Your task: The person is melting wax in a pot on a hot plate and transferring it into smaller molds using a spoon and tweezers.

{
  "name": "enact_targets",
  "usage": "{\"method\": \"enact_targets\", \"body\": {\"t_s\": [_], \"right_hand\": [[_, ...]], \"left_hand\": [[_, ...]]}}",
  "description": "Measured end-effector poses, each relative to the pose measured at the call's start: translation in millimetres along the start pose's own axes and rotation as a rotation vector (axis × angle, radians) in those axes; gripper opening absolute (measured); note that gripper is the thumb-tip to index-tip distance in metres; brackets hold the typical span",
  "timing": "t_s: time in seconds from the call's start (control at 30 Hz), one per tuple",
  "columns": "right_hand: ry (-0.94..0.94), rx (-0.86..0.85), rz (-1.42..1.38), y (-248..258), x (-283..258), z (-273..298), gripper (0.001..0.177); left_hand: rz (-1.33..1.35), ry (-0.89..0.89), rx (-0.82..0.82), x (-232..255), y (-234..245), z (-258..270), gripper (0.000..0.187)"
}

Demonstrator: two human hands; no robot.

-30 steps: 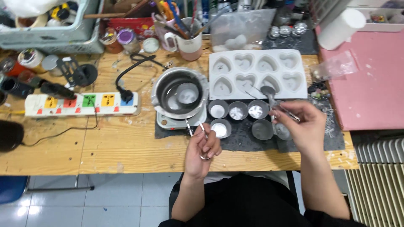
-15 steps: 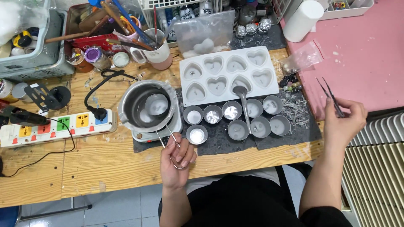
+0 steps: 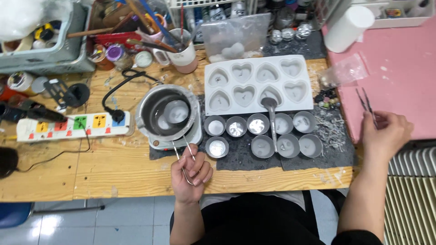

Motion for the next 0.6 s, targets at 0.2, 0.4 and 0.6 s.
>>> {"method": "enact_targets", "body": {"t_s": [0.2, 0.4, 0.6], "right_hand": [[0.136, 0.101, -0.037, 25.8, -43.1, 11.8, 0.017], [0.286, -0.279, -0.416, 63.2, -199.9, 21.4, 0.012], [0.411, -0.515, -0.379, 48.6, -253.9, 26.9, 0.011]], "left_hand": [[0.004, -0.009, -0.017, 5.3, -0.3, 4.1, 0.028], [-0.06, 0.004, -0.002, 6.9, 8.9, 6.6, 0.027], [-0.046, -0.018, -0.03, 11.5, 3.7, 7.9, 0.034]]}}
Point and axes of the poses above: each hand's wrist, its own z-axis away from the middle knuckle, its own y-axis out of the back of the hand, x = y × z, the point moved 3 cm from there along -z, towards the middle knuckle, and after that the axes turned 2 degrees about -y, right-handed, at the moved point
